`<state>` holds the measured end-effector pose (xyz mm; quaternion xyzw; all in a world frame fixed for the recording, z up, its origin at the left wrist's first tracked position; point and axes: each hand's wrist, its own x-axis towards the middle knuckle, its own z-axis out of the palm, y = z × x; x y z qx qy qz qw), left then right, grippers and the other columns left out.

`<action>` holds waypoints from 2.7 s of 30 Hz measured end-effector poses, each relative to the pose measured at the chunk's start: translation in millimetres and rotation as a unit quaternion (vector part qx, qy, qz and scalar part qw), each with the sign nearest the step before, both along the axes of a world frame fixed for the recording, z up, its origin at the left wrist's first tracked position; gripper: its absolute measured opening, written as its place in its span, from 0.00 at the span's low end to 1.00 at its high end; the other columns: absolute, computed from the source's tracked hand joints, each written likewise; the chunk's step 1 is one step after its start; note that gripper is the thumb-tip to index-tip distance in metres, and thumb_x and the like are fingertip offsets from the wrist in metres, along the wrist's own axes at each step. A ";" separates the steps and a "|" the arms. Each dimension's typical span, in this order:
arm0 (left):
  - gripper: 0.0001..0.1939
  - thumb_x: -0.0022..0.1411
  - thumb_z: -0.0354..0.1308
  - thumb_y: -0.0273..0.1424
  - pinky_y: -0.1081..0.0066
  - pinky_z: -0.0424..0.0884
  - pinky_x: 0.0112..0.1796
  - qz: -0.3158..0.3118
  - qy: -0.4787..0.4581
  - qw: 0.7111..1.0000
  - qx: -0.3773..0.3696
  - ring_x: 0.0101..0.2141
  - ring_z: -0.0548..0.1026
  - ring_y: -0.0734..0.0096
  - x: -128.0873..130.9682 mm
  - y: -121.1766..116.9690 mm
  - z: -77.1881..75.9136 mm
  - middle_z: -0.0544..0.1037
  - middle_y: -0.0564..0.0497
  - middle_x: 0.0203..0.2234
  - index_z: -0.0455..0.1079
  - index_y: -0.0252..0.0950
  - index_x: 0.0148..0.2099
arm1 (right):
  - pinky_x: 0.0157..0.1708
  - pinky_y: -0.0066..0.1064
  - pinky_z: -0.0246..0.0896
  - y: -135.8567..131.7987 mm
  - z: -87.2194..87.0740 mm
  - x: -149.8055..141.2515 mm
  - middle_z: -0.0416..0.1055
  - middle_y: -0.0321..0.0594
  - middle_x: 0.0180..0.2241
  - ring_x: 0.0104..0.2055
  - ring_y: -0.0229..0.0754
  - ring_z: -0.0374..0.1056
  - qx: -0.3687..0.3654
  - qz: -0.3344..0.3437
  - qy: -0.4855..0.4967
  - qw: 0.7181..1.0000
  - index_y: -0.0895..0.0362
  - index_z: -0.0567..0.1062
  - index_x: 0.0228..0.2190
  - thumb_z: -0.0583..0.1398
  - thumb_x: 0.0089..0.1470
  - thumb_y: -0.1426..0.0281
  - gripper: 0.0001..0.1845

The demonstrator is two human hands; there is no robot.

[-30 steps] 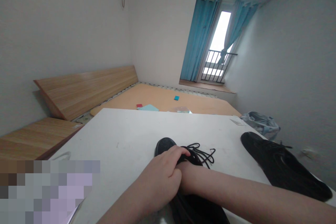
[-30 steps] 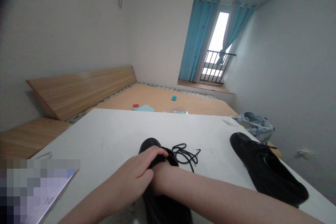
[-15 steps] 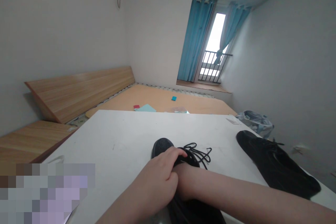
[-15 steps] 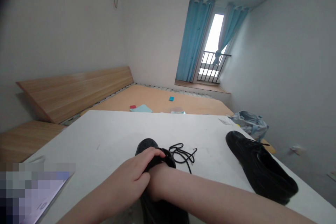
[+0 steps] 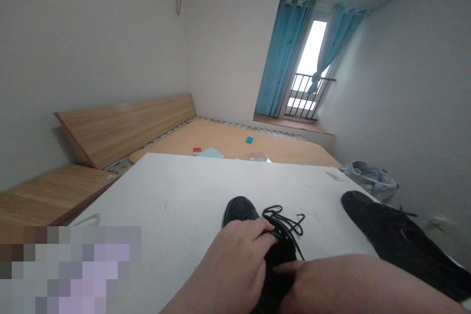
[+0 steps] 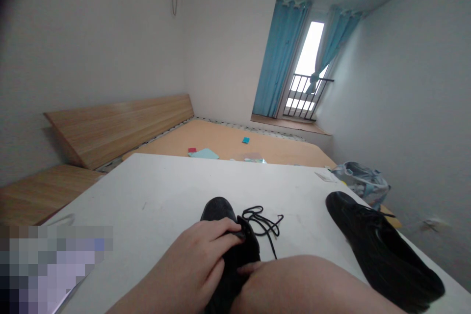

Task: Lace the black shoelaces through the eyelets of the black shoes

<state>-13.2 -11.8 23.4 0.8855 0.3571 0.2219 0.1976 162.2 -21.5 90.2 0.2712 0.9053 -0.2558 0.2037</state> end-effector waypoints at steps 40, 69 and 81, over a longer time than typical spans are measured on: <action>0.14 0.60 0.57 0.40 0.66 0.67 0.44 0.061 -0.437 0.842 -0.310 0.40 0.74 0.62 5.9 22.3 -11.9 0.77 0.48 0.35 0.69 0.35 0.41 | 0.27 0.26 0.53 45.4 -50.1 -10.2 0.68 0.36 0.29 0.27 0.34 0.59 -0.153 -0.310 0.523 0.779 0.58 0.71 0.35 0.61 0.57 0.55 0.18; 0.17 0.53 0.53 0.37 0.75 0.55 0.21 0.321 -0.331 0.847 -0.266 0.18 0.61 0.75 -13.6 48.0 -18.7 0.69 0.53 0.23 0.73 0.34 0.42 | 0.18 0.23 0.58 110.8 -68.5 112.2 0.76 0.43 0.36 0.31 0.41 0.73 0.032 -0.516 0.580 0.629 0.54 0.76 0.34 0.61 0.54 0.58 0.13; 0.12 0.63 0.50 0.34 0.68 0.64 0.39 0.214 -0.034 0.972 -0.092 0.40 0.73 0.63 1.3 33.8 -2.4 0.73 0.51 0.38 0.75 0.45 0.38 | 0.30 0.29 0.60 82.5 -63.8 62.0 0.62 0.34 0.23 0.27 0.37 0.60 -0.088 -0.349 0.297 0.884 0.59 0.73 0.28 0.57 0.57 0.54 0.20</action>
